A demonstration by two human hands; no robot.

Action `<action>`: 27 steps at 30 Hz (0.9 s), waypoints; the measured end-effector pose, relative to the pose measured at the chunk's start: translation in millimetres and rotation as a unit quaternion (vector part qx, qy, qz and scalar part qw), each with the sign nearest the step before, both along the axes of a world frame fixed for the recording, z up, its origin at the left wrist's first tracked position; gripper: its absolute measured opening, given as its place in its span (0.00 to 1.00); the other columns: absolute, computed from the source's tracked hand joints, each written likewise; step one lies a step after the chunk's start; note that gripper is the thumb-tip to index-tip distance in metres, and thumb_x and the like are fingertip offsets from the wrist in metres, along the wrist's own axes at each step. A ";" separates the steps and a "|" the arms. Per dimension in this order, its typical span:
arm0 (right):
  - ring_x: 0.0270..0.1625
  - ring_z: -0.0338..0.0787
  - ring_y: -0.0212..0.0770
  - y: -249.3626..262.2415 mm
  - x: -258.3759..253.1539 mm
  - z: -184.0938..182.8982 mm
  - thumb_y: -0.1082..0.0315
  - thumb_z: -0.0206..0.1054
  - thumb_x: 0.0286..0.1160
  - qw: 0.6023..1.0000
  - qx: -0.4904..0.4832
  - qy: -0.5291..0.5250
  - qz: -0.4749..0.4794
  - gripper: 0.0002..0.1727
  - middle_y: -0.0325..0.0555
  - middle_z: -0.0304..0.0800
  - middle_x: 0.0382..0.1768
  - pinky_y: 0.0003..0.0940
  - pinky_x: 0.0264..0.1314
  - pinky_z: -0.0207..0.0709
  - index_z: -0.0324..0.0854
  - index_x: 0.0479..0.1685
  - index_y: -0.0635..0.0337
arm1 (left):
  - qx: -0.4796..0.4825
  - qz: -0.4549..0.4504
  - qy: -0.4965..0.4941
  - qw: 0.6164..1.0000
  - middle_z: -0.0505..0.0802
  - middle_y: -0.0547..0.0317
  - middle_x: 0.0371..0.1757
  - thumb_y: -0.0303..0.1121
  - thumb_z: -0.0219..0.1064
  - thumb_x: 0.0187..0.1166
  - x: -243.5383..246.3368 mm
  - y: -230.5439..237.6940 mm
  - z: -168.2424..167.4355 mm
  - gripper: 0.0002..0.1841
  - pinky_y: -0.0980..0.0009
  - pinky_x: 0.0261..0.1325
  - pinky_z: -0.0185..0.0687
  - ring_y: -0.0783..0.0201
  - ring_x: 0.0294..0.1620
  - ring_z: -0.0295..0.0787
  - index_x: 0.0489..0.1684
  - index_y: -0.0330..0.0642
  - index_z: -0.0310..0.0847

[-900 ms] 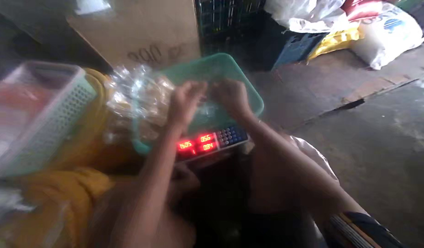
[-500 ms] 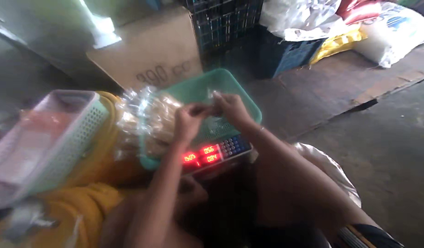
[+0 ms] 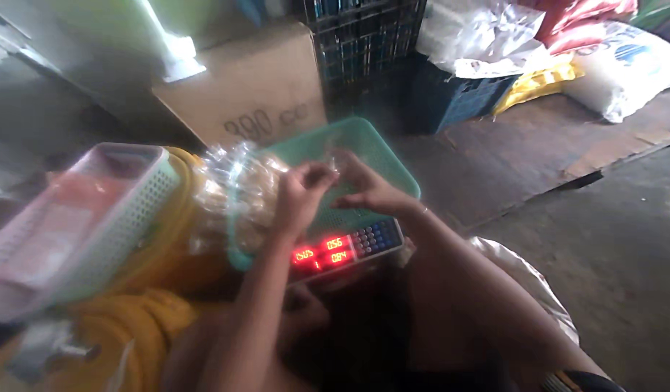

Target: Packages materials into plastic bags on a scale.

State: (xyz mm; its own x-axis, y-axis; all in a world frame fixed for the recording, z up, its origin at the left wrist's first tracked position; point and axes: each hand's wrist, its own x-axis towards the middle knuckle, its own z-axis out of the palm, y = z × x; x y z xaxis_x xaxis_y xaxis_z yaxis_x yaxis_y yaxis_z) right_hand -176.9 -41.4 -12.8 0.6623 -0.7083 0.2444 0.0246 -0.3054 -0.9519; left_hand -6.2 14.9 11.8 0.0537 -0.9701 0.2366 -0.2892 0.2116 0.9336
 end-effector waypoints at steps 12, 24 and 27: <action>0.56 0.92 0.63 -31.6 -5.9 -13.4 0.68 0.68 0.81 0.890 -0.084 0.398 -0.207 0.09 0.59 0.94 0.48 0.69 0.62 0.80 0.93 0.47 0.61 | -0.126 0.172 0.282 0.936 0.91 0.75 0.37 0.31 0.48 0.94 52.8 -3.6 30.2 0.12 0.81 0.47 0.86 0.80 0.38 0.88 0.44 0.50 0.78; 0.87 0.68 0.44 -11.7 2.2 -5.1 0.64 0.80 0.63 0.993 -0.070 -0.091 0.004 0.50 0.59 0.67 0.86 0.41 0.88 0.66 0.58 0.88 0.71 | 0.058 -0.124 0.143 0.980 0.93 0.59 0.57 0.36 0.40 0.86 47.5 5.9 10.3 0.22 0.74 0.38 0.86 0.69 0.36 0.88 0.54 0.47 0.85; 0.60 0.89 0.39 -5.2 4.4 -6.0 0.84 0.76 0.59 0.987 -0.030 -0.131 0.090 0.27 0.59 0.90 0.59 0.34 0.68 0.83 0.80 0.64 0.78 | -0.003 -0.131 0.171 0.977 0.95 0.66 0.48 0.40 0.47 0.91 45.7 -5.5 -4.6 0.17 0.77 0.37 0.88 0.71 0.36 0.91 0.50 0.55 0.87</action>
